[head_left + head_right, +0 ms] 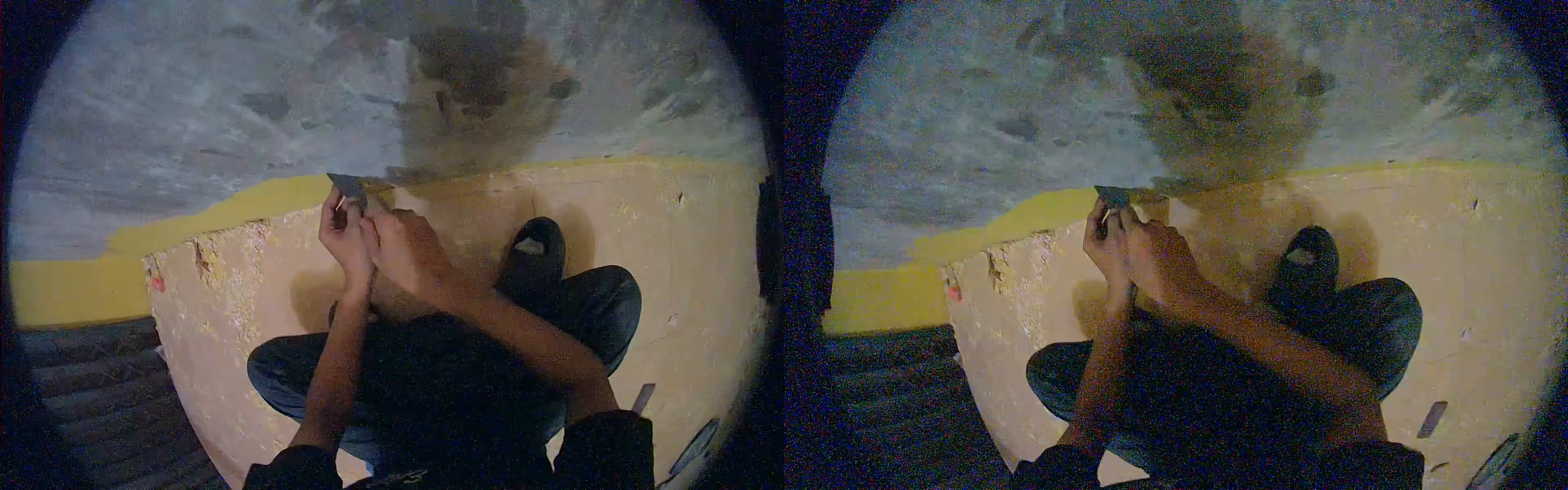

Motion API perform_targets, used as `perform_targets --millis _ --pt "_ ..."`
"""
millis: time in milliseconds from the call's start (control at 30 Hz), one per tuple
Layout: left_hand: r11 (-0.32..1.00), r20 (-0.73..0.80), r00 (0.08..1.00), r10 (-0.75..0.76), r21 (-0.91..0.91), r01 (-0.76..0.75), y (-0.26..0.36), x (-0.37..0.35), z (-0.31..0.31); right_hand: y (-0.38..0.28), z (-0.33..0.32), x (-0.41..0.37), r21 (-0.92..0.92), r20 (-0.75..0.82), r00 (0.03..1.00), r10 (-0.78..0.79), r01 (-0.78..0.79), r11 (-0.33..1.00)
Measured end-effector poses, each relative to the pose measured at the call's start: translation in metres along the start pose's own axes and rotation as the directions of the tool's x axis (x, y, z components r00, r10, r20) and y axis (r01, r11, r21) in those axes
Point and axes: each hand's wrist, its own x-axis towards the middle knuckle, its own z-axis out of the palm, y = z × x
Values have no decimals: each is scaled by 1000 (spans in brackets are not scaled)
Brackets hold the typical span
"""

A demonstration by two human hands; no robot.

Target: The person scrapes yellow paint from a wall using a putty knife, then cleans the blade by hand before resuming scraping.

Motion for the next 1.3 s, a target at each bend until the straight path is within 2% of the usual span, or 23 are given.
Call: perform_targets --millis 33,100,233,300,367,400,433,500,667,700,733,767,800,867,900,933,1000,1100,1133,1200,1233,1267,1300 --pt "1000 17 1000 16 5 -16 5 0 4 -1 -3 1 9 -22 1000 0 1 1000" --pt "994 -48 999 25 -109 -30 12 -2 13 1 -11 5 68 -57 998 10 -6 998" --pt "997 38 997 -64 -47 66 -14 14 -6 8 4 20 123 -39 999 38 -33 992" --pt "1000 -38 999 -1 -13 0 -16 12 -8 1 4 11 74 28 999 -31 29 997" --pt "998 -5 999 -35 -45 35 6 5 1 1 -6 1 33 30 998 -47 46 998" --pt "998 21 1000 -4 -59 5 14 1 6 0 -12 -2 -9 42 997 -59 59 998" --pt "997 41 999 22 -72 -19 16 -4 6 -8 -18 -1 -20 60 996 -60 61 998" --pt "999 9 999 34 -38 -33 7 -1 6 -20 -35 12 -211 187 982 10 30 977" --pt "1000 -9 1000 25 15 -24 8 1 14 -24 -30 16 -320 221 975 7 66 945" --pt "1000 -61 998 10 -12 -11 6 0 10 -27 -30 20 -327 213 977 17 55 943" --pt "994 -31 999 -11 -113 7 4 -1 9 -28 -27 19 -357 249 969 0 91 930" --pt "977 -3 1000 -20 -213 18 3 0 10 -29 -23 12 -312 169 984 -47 99 945" --pt "970 -49 998 -31 -242 18 1 1 9 -30 -20 7 -260 90 992 -89 110 959" --pt "975 -29 997 -67 -216 59 -7 0 8 -33 -23 1 -353 145 984 -104 150 924" --pt "970 -66 993 -93 -233 75 -4 -6 9 -34 -22 -1 -418 154 984 -93 150 896" --pt "969 -76 991 -113 -229 93 8 -7 13 -35 -20 -1 -430 188 977 -104 177 885" --pt "965 -104 986 -127 -243 98 12 3 13 -40 -17 5 -467 101 995 14 35 884" --pt "951 -162 979 -124 -302 70 -6 3 11 -22 0 15 -441 122 992 -30 81 894" --pt "943 -132 982 -138 -320 89 -9 1 9 -22 -1 11 -450 142 989 -33 94 888" --pt "936 -119 983 -137 -342 89 -5 4 11 -26 -8 3 -479 122 951 -284 307 823" --pt "947 -149 986 -68 -322 16 3 1 15 -31 -6 4 -478 130 946 -296 322 818" --pt "953 -180 984 2 -298 -57 7 1 15 -37 -3 5 -454 53 978 -202 204 867" --pt "953 -197 980 -4 -298 -56 5 6 10 -39 -1 3 -423 -11 996 -92 79 903"
